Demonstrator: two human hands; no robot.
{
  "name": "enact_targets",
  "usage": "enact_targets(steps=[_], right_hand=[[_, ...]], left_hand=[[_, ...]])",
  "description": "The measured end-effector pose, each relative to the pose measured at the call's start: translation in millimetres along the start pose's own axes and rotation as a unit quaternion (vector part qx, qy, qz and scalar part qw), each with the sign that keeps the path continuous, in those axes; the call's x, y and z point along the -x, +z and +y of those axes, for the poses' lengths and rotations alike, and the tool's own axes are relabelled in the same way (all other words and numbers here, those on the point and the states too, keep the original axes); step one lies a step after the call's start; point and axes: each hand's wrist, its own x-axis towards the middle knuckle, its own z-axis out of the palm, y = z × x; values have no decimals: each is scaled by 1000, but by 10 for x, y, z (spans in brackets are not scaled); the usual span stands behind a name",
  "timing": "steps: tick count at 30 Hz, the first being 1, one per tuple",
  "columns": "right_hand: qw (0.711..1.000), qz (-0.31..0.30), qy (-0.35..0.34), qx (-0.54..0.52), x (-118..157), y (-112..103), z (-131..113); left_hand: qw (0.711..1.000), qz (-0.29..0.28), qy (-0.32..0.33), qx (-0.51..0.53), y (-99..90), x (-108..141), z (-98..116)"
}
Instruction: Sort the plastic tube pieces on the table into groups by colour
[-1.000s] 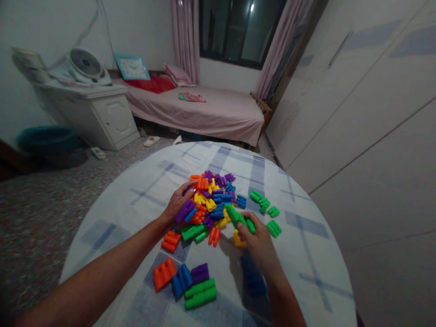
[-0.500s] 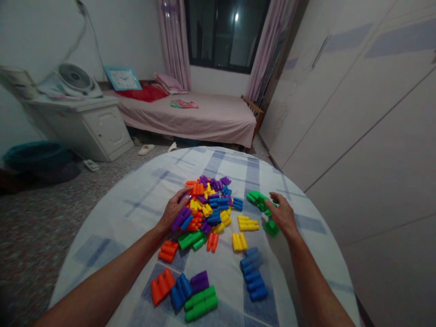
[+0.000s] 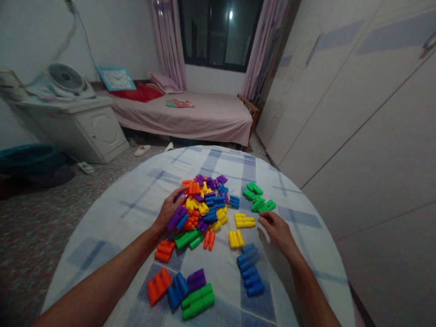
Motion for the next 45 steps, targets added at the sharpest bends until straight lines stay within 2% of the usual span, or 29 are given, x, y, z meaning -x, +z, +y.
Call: enact_targets(steps=[5, 9, 12, 14, 21, 25, 28, 30, 33, 35, 37, 40, 43, 45], right_hand=[[997, 26, -62, -31, -162, 142, -181], [990, -5, -138, 4, -259, 314, -366], [975, -32, -213, 57, -349, 481, -424], [967, -41, -234, 87, -403, 571, -438], [970, -42, -177, 161, -444, 635, -537], [975, -30, -162, 149, -392, 572, -596], [981, 33, -169, 90, -226, 385, -643], [983, 48, -166, 59, -18, 201, -674], [991, -14, -127, 33, 384, -33, -671], [993, -58, -98, 19, 648, -77, -605], [994, -84, -75, 11, 869, -12, -487], [995, -65, -71, 24, 1091, 216, -300], [990, -17, -121, 70, 1196, 443, -246], [980, -9, -166, 106, 1221, 536, -303]], left_hand=[[1000, 1, 3, 8, 7, 1, 12], [1000, 1, 0, 10, 12, 4, 4], [1000, 4, -10, 17, 13, 4, 8], [1000, 3, -18, 18, 12, 4, 23], [1000, 1, -16, 22, 8, 16, 89], [1000, 6, -3, 19, 8, 12, 62], [1000, 1, -6, 17, 8, 6, 32], [1000, -3, -7, 14, 8, 4, 26], [1000, -2, -5, 5, 8, 5, 49], [1000, 0, -5, -2, 4, 6, 71], [1000, 0, -5, -4, -1, 5, 83], [1000, 2, -7, -1, -10, 4, 80], [1000, 3, -16, 2, -21, 5, 86], [1000, 4, -23, 2, -27, 8, 106]])
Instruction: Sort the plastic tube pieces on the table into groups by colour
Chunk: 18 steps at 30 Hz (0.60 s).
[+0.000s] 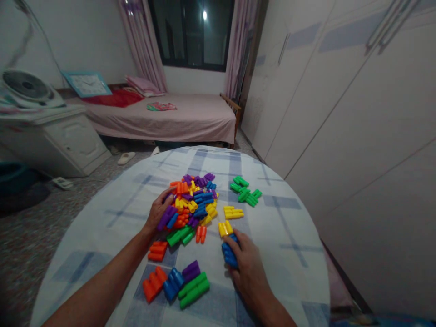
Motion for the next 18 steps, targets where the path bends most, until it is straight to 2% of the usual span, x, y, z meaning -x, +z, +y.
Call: enact_targets(steps=[5, 9, 13, 15, 18], right_hand=[[998, -15, -40, 36, -99, 1, -183], [997, -25, -6, -66, -261, -75, -222], [983, 43, 9, -177, -583, -107, -298], [975, 80, 11, -207, -785, -63, -357], [966, 104, 15, -236, -1056, 52, -446]], left_hand=[[1000, 20, -5, -10, -1, 13, 40], [1000, 26, -6, -9, 9, 14, 21], [999, 28, 10, -15, 17, 10, -14], [999, 31, 15, -25, 23, 13, -36], [998, 30, 21, -43, 33, 25, -68]])
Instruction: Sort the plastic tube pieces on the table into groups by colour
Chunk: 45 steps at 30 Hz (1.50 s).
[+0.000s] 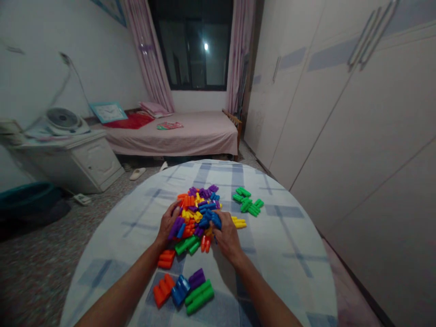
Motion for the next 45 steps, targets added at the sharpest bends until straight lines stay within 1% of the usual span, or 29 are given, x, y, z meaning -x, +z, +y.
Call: enact_targets(steps=[3, 5, 6, 8, 10, 12, 13, 14, 15, 16, 18, 20, 21, 22, 23, 25, 28, 30, 34, 36, 37, 39, 40, 43, 45], right_hand=[[999, -6, -34, -22, -129, 112, -9], [998, -3, -59, -32, -158, 95, 11], [997, 10, -61, -36, -161, 61, 42], [996, 72, -40, -31, -157, -41, 163], [987, 163, -2, -3, -147, -154, 364], [970, 238, 40, 40, -132, -242, 611], [963, 255, 63, 57, -123, -271, 731], [960, 257, 86, 65, -114, -289, 838], [959, 254, 107, 67, -106, -297, 924], [959, 247, 122, 63, -99, -298, 984], [963, 228, 134, 49, -92, -285, 1030], [968, 212, 129, 42, -93, -271, 999], [970, 205, 127, 40, -95, -266, 971], [971, 200, 126, 39, -97, -264, 942], [971, 198, 128, 38, -100, -263, 918], [971, 196, 134, 37, -104, -263, 891], [970, 196, 140, 41, -110, -256, 897], [970, 193, 139, 45, -112, -247, 907], [971, 180, 148, 49, -110, -240, 888], [971, 175, 155, 51, -110, -243, 867], [971, 173, 158, 52, -110, -246, 857], [971, 168, 161, 56, -110, -252, 841], [971, 164, 161, 59, -108, -255, 836], [973, 149, 164, 68, -97, -262, 834], [974, 138, 164, 72, -89, -263, 843]], left_hand=[[1000, -6, 1, -15, -3, 16, -15], [1000, -13, 2, -24, -24, 26, -12], [999, -20, 3, -26, -41, 30, -5], [999, -32, 5, -27, -83, 37, 24], [998, -27, 19, -47, -126, 41, 85], [993, -3, 64, -103, -150, 52, 190], [986, 9, 97, -137, -148, 62, 260], [977, 13, 133, -169, -135, 79, 338], [967, 3, 165, -194, -109, 103, 421], [958, -22, 192, -213, -72, 133, 504], [937, -110, 228, -240, 32, 206, 643], [907, -203, 247, -274, 156, 277, 720], [892, -235, 251, -294, 217, 304, 732], [878, -256, 253, -314, 274, 325, 731], [869, -265, 253, -333, 326, 336, 721], [860, -263, 252, -359, 408, 338, 697], [866, -234, 251, -363, 481, 302, 713], [881, -216, 243, -343, 502, 258, 767], [920, -184, 217, -268, 512, 103, 894], [931, -158, 209, -255, 528, 6, 936], [931, -150, 207, -262, 546, -35, 951], [916, -160, 202, -307, 602, -83, 974], [901, -178, 199, -342, 640, -85, 983], [836, -237, 199, -454, 779, -17, 1002], [797, -253, 203, -508, 874, 45, 1000]])
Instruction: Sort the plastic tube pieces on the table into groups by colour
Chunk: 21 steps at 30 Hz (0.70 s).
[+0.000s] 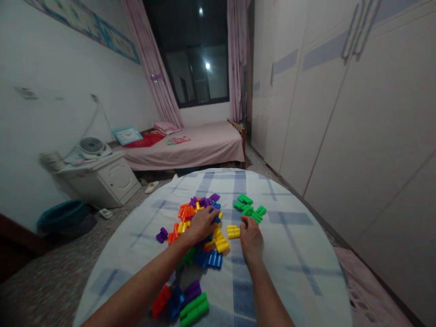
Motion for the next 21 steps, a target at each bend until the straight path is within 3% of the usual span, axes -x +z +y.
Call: enact_targets(steps=[5, 13, 17, 21], right_hand=[[1000, -21, -9, 13, -16, 13, 39], [999, -37, -6, 25, -33, 16, 79], [999, -40, -16, 19, -39, 28, 108], [999, -38, -22, 23, -47, 35, 116]], left_hand=[[999, -19, -21, -43, 102, -70, 102], [1000, -19, -11, 11, 164, -124, 69], [998, -6, -4, 66, 254, -127, 42], [980, 47, 28, 189, 277, -122, -9]])
